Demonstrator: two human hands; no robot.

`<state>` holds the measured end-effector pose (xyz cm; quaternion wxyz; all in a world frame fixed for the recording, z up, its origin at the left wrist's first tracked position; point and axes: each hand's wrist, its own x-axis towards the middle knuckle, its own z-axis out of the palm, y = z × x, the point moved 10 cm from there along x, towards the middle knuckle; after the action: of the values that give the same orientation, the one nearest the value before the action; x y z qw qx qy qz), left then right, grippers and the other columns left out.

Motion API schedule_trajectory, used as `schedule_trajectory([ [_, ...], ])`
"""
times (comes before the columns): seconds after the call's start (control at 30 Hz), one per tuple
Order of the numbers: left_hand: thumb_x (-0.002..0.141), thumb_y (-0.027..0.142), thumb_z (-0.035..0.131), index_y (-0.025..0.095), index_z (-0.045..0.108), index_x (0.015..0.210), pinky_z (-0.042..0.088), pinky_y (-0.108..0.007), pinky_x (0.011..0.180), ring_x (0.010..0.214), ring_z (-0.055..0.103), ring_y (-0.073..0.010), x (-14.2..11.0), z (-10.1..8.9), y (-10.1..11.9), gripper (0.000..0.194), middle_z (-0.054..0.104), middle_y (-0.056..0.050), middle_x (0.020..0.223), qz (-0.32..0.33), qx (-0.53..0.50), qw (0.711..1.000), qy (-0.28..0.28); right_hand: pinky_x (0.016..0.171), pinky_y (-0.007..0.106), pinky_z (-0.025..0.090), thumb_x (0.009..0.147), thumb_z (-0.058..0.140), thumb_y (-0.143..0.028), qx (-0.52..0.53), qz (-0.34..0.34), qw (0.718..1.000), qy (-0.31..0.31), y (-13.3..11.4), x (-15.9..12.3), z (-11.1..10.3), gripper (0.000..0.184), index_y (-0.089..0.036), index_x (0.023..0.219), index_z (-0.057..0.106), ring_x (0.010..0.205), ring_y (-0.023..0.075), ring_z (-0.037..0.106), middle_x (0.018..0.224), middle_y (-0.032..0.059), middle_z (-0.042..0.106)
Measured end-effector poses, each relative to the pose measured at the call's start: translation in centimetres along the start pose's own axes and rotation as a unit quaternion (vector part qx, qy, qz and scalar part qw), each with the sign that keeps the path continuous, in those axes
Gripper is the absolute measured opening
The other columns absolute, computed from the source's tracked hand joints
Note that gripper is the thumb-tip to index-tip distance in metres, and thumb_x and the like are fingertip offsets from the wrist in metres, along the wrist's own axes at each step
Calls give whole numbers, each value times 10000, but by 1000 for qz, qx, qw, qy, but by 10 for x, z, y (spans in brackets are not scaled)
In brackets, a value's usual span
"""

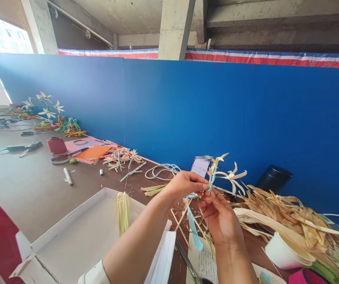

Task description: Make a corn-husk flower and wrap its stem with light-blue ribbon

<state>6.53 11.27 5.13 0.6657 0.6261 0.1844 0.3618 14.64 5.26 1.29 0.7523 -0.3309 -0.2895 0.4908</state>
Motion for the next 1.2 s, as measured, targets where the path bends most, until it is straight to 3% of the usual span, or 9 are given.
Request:
schedule_trajectory([
  [0.13,587,365,773,116,705,858,485,-282,734,659,573,-101,-5,6,4,374,654,-33,747,-5,-21,999,-43,500,167,472,544,780,-117,66,28,997,-38,3,-3,8,304,-167,819,661,550,50,472,691,-23,542],
  [0.27,543,373,800,105,695,822,474,-295,771,667,578,-105,-9,12,6,400,655,-33,729,-17,-72,995,-67,495,159,468,536,783,-78,123,57,990,-28,8,-7,9,332,-162,828,650,544,40,460,679,-31,537],
  [0.47,570,368,786,115,668,816,460,-293,763,695,600,-125,-14,22,2,372,658,-39,747,-40,-118,985,-117,483,140,443,512,801,-78,128,81,988,-40,12,-10,12,346,-168,800,632,527,24,440,664,-47,510],
  [0.73,579,313,756,118,670,756,410,-240,726,646,495,-74,-5,1,8,277,594,6,690,-1,-2,1000,-12,514,202,447,613,773,-208,-80,-20,996,20,-17,-2,-5,239,-213,816,645,611,91,510,702,-3,586],
  [0.97,630,322,710,103,645,694,364,-230,618,627,464,-86,-10,11,18,238,553,-2,670,39,-12,998,-56,475,189,414,620,749,-285,-46,4,999,15,-15,-4,-2,199,-186,768,660,598,91,478,646,4,549],
  [1.2,580,346,752,109,633,667,332,-224,586,606,429,-75,-8,7,15,279,533,11,649,33,-19,999,-26,472,169,440,597,814,-261,-66,-10,997,46,-14,-2,-10,247,-169,768,660,602,76,483,684,-3,564],
])
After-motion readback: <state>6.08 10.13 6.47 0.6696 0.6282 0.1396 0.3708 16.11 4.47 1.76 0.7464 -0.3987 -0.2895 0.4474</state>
